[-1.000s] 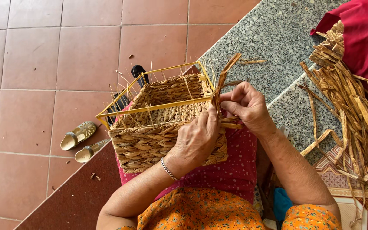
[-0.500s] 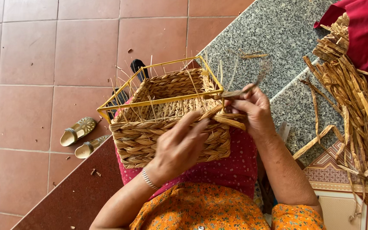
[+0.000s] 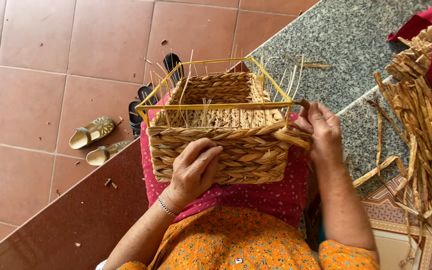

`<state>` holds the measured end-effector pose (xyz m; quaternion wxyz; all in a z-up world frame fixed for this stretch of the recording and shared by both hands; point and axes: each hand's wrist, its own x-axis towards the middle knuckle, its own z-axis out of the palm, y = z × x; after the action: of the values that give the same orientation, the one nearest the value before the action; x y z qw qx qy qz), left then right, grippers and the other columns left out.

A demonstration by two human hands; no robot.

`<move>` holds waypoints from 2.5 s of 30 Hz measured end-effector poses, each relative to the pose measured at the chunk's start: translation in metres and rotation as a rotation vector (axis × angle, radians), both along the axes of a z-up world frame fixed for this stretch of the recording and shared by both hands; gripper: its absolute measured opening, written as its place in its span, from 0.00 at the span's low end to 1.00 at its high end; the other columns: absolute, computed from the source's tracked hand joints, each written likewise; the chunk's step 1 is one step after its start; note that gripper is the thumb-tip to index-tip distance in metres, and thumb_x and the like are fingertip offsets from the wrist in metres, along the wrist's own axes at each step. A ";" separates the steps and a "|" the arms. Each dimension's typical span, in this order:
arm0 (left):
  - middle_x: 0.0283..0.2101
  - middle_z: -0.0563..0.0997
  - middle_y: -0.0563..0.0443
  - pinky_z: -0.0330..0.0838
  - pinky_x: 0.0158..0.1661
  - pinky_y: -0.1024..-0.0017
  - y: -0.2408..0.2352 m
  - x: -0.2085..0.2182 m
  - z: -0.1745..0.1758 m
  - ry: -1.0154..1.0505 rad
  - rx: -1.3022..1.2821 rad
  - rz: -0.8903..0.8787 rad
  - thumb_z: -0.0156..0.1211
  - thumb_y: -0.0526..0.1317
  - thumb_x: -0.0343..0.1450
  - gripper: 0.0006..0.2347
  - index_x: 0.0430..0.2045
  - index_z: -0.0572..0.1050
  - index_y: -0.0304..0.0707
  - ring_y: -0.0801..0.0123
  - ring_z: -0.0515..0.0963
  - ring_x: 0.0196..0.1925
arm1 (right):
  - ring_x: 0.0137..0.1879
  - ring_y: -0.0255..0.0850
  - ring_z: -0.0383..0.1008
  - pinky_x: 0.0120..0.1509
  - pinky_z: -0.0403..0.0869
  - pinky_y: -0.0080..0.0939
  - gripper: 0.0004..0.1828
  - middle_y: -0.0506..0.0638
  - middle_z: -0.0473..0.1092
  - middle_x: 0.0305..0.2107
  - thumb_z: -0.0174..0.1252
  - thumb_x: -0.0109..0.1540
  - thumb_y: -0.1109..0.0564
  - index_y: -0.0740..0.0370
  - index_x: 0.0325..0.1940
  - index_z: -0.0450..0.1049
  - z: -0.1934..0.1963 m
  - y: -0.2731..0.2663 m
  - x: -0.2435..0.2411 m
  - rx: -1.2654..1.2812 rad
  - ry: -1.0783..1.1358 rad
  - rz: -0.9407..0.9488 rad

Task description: The person weaves a rectangular basket using dried palm leaves, interlacing them through a yellow metal frame. They occasionally use a metal tool to press the weave and scissors to trim excess material.

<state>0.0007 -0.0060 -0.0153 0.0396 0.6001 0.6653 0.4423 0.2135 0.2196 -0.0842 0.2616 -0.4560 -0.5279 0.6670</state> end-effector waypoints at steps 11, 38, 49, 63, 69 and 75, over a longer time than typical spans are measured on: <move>0.43 0.77 0.42 0.78 0.42 0.66 0.006 0.001 0.009 -0.025 -0.036 0.000 0.65 0.25 0.68 0.11 0.43 0.78 0.30 0.56 0.82 0.42 | 0.34 0.35 0.71 0.39 0.74 0.35 0.11 0.49 0.73 0.33 0.50 0.78 0.52 0.59 0.46 0.70 0.020 -0.012 0.026 0.189 0.741 -0.141; 0.57 0.78 0.46 0.74 0.61 0.65 0.058 0.039 0.003 -0.447 -0.062 -0.404 0.48 0.46 0.84 0.13 0.45 0.75 0.35 0.58 0.79 0.61 | 0.54 0.42 0.70 0.61 0.70 0.44 0.16 0.56 0.72 0.48 0.48 0.76 0.51 0.65 0.53 0.74 0.026 -0.060 -0.010 0.976 -0.020 0.026; 0.44 0.82 0.52 0.75 0.44 0.73 0.054 0.044 -0.037 -0.472 -0.053 -0.337 0.53 0.44 0.80 0.12 0.32 0.77 0.35 0.69 0.78 0.41 | 0.40 0.33 0.74 0.47 0.74 0.33 0.06 0.48 0.76 0.37 0.60 0.70 0.61 0.67 0.43 0.80 -0.014 -0.049 -0.017 0.176 0.412 -0.146; 0.58 0.73 0.40 0.73 0.52 0.59 0.057 0.038 0.009 0.050 -0.040 -0.487 0.62 0.29 0.64 0.19 0.51 0.73 0.33 0.51 0.76 0.54 | 0.39 0.34 0.79 0.44 0.80 0.33 0.14 0.50 0.79 0.35 0.68 0.59 0.64 0.63 0.48 0.76 0.002 -0.021 -0.036 -0.079 0.405 -0.085; 0.55 0.75 0.42 0.79 0.43 0.63 0.066 0.020 0.012 0.049 -0.005 -0.231 0.60 0.27 0.71 0.15 0.52 0.72 0.32 0.54 0.82 0.46 | 0.42 0.33 0.75 0.48 0.75 0.31 0.13 0.48 0.76 0.38 0.60 0.69 0.55 0.67 0.52 0.79 0.001 -0.040 -0.024 0.116 0.319 0.045; 0.43 0.74 0.43 0.77 0.30 0.69 0.085 0.032 -0.007 0.036 -0.028 -0.061 0.62 0.31 0.74 0.10 0.48 0.73 0.28 0.63 0.80 0.32 | 0.44 0.32 0.72 0.50 0.74 0.32 0.13 0.43 0.66 0.48 0.59 0.68 0.53 0.67 0.46 0.78 -0.001 -0.041 -0.028 0.068 0.288 0.120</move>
<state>0.0326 0.0787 -0.0228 0.0495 0.6272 0.6536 0.4207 0.1854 0.1788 -0.0856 0.3095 -0.3141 -0.5338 0.7216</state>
